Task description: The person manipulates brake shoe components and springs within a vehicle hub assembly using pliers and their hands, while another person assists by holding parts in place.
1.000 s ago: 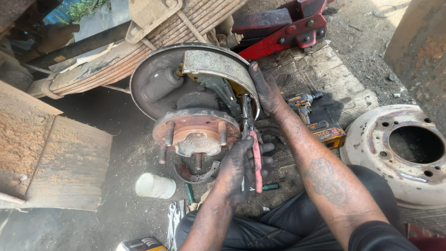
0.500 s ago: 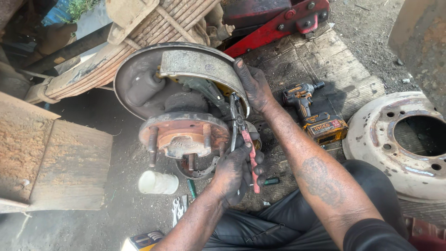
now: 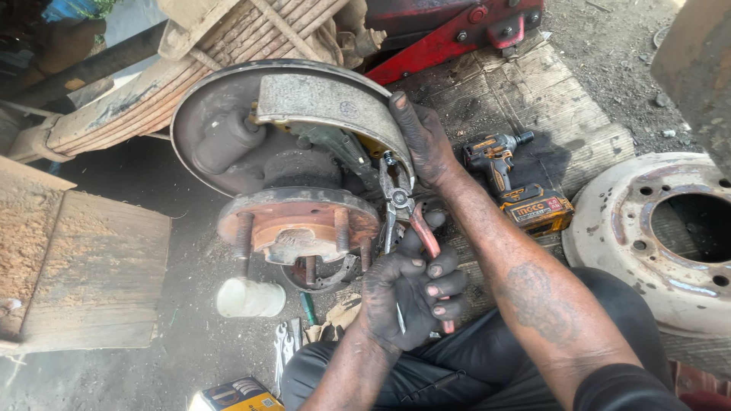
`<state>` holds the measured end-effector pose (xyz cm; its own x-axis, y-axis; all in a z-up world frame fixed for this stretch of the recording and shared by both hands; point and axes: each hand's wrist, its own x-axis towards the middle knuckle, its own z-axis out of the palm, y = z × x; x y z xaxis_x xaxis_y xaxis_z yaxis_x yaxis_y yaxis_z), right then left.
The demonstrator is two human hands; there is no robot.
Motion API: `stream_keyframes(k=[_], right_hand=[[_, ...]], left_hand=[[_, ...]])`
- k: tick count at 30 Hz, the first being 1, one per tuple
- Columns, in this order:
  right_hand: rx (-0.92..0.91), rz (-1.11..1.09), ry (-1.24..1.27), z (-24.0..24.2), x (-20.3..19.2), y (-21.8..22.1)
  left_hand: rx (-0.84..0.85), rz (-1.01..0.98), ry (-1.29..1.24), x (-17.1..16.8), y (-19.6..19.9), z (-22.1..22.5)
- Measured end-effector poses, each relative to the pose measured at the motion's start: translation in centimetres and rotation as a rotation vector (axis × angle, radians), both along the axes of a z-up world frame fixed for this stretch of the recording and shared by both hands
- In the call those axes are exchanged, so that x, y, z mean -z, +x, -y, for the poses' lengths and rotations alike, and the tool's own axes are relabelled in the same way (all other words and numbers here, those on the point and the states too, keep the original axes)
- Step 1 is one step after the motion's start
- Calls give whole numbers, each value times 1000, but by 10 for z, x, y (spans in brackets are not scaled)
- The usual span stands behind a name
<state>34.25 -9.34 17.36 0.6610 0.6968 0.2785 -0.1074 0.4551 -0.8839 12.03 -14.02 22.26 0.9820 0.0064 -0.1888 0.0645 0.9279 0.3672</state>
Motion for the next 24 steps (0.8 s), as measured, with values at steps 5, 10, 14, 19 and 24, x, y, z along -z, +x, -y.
stream_keyframes(k=[5, 10, 14, 19, 24], right_hand=[[31, 23, -5, 1, 1, 2], [31, 10, -40, 3, 5, 5], [-42, -28, 32, 5, 6, 7], [-68, -26, 25, 10, 0, 6], [-37, 51, -25, 14, -6, 3]], left_hand=[[39, 185, -97, 9, 0, 1], [73, 313, -238, 18, 0, 4], [99, 373, -309, 24, 3, 5], [134, 410, -401, 24, 3, 4], [162, 445, -485, 30, 6, 2]])
